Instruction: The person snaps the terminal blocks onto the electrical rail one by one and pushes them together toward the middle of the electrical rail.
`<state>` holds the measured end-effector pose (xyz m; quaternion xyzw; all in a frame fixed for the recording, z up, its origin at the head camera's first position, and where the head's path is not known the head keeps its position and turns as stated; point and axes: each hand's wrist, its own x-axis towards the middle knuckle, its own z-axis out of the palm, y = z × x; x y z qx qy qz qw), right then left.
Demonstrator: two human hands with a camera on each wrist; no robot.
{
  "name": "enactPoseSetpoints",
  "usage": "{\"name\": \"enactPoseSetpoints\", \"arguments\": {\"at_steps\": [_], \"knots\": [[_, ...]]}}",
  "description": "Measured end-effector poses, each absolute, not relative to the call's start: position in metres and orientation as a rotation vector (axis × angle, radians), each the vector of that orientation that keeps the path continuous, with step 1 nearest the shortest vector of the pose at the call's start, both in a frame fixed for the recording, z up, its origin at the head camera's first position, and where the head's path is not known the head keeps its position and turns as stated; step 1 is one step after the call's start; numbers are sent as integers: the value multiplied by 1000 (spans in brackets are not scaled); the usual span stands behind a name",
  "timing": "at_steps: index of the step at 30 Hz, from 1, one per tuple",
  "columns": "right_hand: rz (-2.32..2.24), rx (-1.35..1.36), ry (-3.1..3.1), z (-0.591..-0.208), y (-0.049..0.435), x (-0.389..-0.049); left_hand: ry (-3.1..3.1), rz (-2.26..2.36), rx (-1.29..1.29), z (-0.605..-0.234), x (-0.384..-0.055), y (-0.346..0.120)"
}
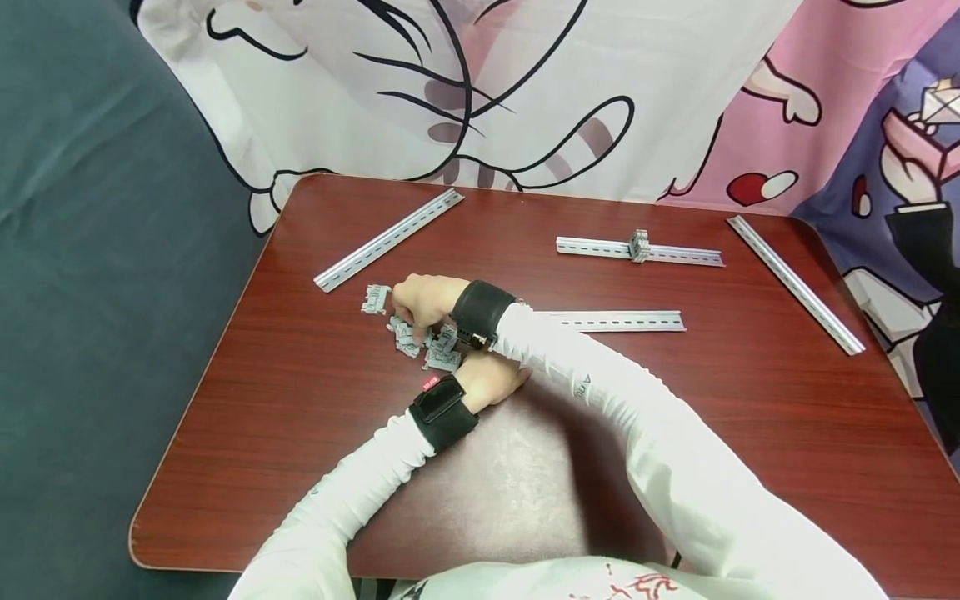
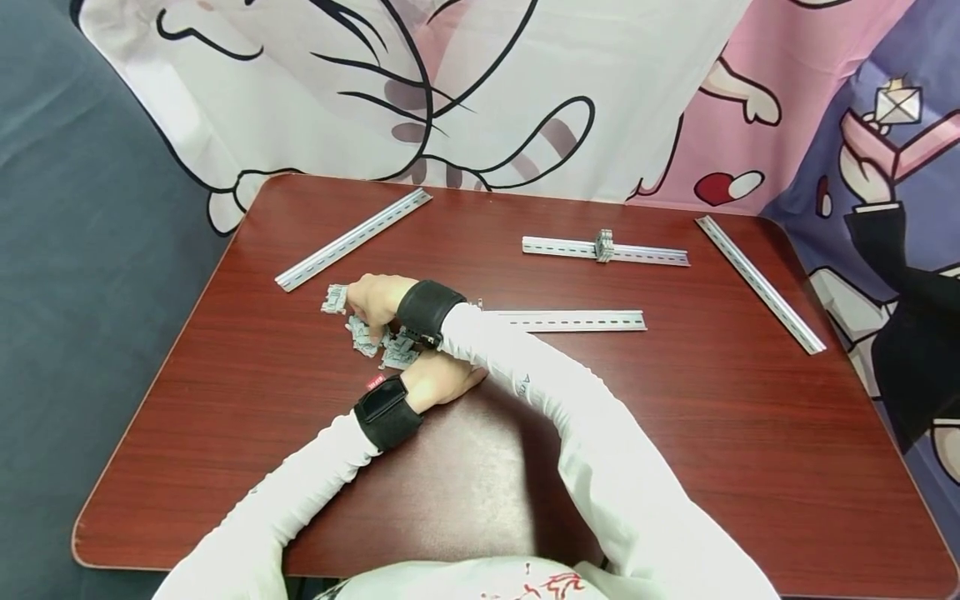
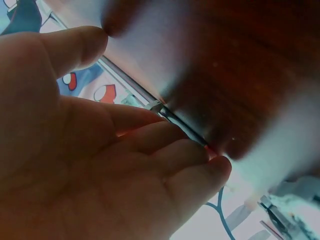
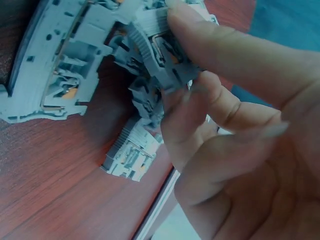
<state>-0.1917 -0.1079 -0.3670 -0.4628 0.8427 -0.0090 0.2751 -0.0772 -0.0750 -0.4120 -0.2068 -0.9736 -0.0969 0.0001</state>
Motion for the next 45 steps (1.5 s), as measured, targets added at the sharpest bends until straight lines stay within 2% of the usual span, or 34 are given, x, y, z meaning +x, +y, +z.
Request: {"name": "enactPoseSetpoints", "arguments": {"at_steps": [12,22,31,36,45], "knots": [[-439,-1192,2220,-341,-63,-212,-2968,-96,-631,-416,-81,-70],[-692,-1078,2263,-335,29,-234,-3312,-185,-563,-411,-93,-65],[-721,-892,2377,-347,106,-228,-3312,-259,-589,-412,-94,-61],[-606,-766,2486,-355,122,-223,-3276,-236,-573,-413,-94,-63],[-548,-630,2528,-371,118,-205,-3254,-239,-595,-415,-93,-59]]}}
